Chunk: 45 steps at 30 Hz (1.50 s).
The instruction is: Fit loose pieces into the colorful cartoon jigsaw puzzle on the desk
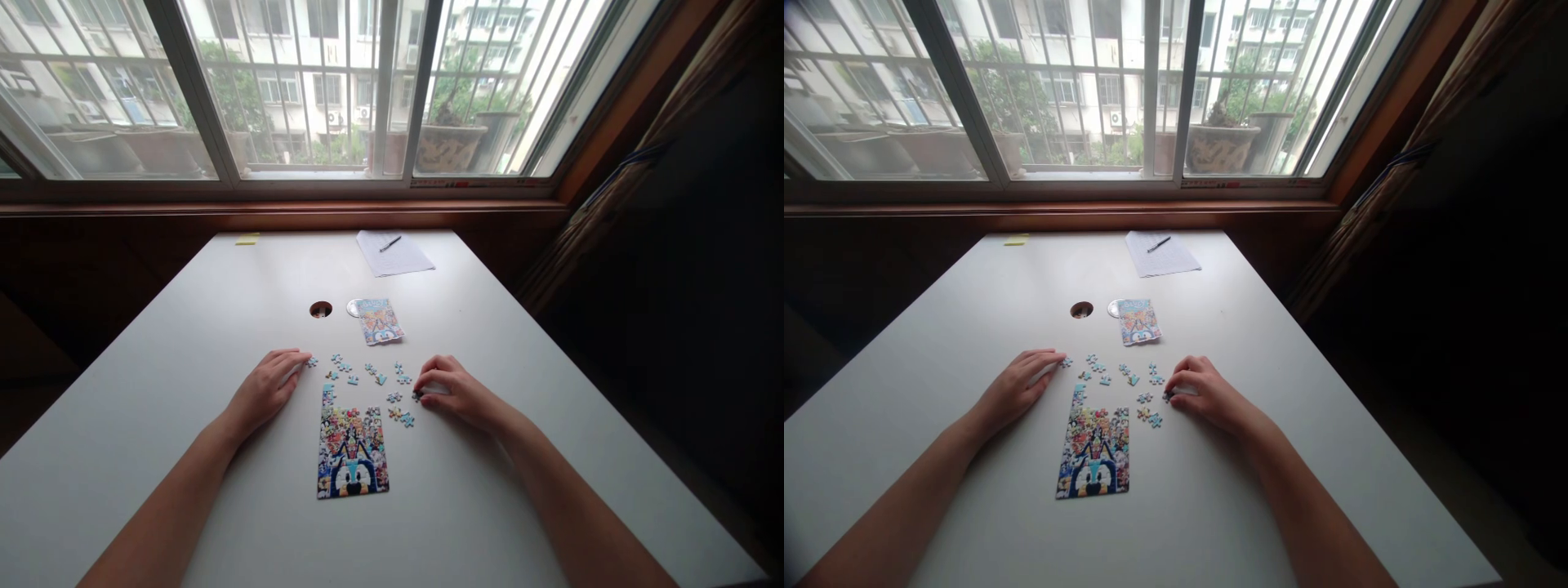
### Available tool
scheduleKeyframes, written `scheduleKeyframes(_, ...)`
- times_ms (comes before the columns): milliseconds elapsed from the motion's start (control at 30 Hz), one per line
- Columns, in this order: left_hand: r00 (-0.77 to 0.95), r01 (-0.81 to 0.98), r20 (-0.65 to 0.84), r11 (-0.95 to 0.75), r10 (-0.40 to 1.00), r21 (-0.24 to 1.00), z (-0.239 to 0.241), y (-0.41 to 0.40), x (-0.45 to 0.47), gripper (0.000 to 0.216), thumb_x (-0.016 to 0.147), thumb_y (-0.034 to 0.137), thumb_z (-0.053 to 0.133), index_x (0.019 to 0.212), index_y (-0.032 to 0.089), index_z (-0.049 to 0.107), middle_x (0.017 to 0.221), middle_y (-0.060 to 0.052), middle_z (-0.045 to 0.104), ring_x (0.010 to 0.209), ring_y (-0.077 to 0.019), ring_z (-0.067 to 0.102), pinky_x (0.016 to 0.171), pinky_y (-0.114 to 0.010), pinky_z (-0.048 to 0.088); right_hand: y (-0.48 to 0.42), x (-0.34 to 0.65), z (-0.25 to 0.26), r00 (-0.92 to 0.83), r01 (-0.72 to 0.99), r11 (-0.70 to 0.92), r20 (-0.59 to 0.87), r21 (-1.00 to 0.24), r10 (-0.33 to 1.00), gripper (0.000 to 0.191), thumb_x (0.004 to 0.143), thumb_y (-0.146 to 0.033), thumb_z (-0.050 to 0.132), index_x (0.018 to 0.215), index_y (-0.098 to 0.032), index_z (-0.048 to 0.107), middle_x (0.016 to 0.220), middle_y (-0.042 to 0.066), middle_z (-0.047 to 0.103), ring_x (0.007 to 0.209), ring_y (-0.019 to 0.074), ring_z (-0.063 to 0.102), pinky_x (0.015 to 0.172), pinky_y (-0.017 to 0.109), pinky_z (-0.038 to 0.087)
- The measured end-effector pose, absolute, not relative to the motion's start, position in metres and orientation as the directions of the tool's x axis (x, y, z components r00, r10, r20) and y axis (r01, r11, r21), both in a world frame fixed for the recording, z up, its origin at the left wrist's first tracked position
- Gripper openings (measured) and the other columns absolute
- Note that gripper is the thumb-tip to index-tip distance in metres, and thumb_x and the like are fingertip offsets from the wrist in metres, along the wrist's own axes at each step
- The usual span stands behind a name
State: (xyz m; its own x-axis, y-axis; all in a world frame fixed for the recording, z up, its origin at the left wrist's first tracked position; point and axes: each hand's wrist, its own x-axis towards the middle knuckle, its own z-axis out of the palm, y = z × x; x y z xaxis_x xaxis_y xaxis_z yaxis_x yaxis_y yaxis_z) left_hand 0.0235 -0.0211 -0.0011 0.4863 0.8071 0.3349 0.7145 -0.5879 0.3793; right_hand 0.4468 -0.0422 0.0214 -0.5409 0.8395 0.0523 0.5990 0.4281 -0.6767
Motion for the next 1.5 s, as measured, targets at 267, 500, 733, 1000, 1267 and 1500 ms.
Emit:
scheduleKeyframes(267, 0.481, 0.715, 0.336, -0.584, 0.810, 0.384, 0.001, -0.022, 0.025, 0.039, 0.096, 0.021, 0.048, 0.134, 0.027, 0.059, 0.131, -0.005, 0.065, 0.129, -0.0253, 0.053, 0.111, -0.046, 0.047, -0.043, 0.445, 0.022, -0.477, 0.641, 0.390, 0.054, -0.661, 0.877, 0.017, 0.088, -0.042, 0.072, 0.099, -0.029, 0.074, 0.115, 0.007, 0.059, 0.116, 0.0290, 0.050, 0.106, 0.048, 0.043)
scheduleKeyframes(500, 0.491, 0.713, 0.329, -0.589, 0.807, 0.379, -0.001, -0.021, 0.024, 0.039, 0.097, 0.021, 0.047, 0.134, 0.027, 0.058, 0.131, -0.006, 0.064, 0.129, -0.0252, 0.053, 0.111, -0.047, 0.046, -0.044, 0.448, 0.018, -0.481, 0.618, 0.395, 0.071, -0.680, 0.874, 0.021, 0.088, -0.045, 0.071, 0.103, -0.031, 0.076, 0.113, 0.007, 0.059, 0.115, 0.0287, 0.051, 0.106, 0.049, 0.043)
scheduleKeyframes(733, 0.495, 0.707, 0.330, -0.593, 0.804, 0.385, 0.001, -0.021, 0.025, 0.039, 0.098, 0.022, 0.047, 0.135, 0.027, 0.058, 0.132, -0.006, 0.064, 0.129, -0.0257, 0.052, 0.111, -0.048, 0.046, -0.043, 0.450, 0.019, -0.504, 0.600, 0.403, 0.064, -0.690, 0.861, 0.023, 0.088, -0.044, 0.072, 0.108, -0.034, 0.076, 0.113, 0.007, 0.059, 0.113, 0.0277, 0.052, 0.105, 0.047, 0.045)
scheduleKeyframes(1000, 0.489, 0.715, 0.323, -0.585, 0.810, 0.384, 0.000, -0.020, 0.025, 0.038, 0.097, 0.023, 0.048, 0.134, 0.028, 0.060, 0.132, -0.005, 0.064, 0.129, -0.0256, 0.053, 0.111, -0.047, 0.046, -0.042, 0.443, 0.018, -0.495, 0.640, 0.422, 0.076, -0.642, 0.866, 0.018, 0.090, -0.044, 0.069, 0.102, -0.033, 0.077, 0.110, 0.008, 0.061, 0.112, 0.0295, 0.052, 0.103, 0.050, 0.046)
scheduleKeyframes(1267, 0.502, 0.700, 0.363, -0.615, 0.785, 0.364, 0.000, -0.021, 0.026, 0.040, 0.096, 0.020, 0.049, 0.133, 0.027, 0.060, 0.132, -0.006, 0.065, 0.127, -0.0253, 0.055, 0.111, -0.048, 0.046, -0.045, 0.438, 0.017, -0.502, 0.653, 0.476, 0.134, -0.589, 0.855, 0.015, 0.093, -0.035, 0.065, 0.103, -0.029, 0.073, 0.112, 0.009, 0.061, 0.110, 0.0281, 0.053, 0.100, 0.048, 0.048)
scheduleKeyframes(1500, 0.514, 0.650, 0.476, -0.686, 0.713, 0.327, 0.008, -0.029, 0.036, 0.036, 0.095, 0.014, 0.050, 0.127, 0.027, 0.063, 0.127, -0.005, 0.067, 0.124, -0.0248, 0.056, 0.107, -0.048, 0.048, -0.046, 0.435, 0.013, -0.580, 0.603, 0.625, 0.265, -0.496, 0.770, 0.020, 0.098, -0.031, 0.056, 0.111, -0.026, 0.072, 0.107, 0.010, 0.062, 0.098, 0.0239, 0.058, 0.087, 0.040, 0.052)
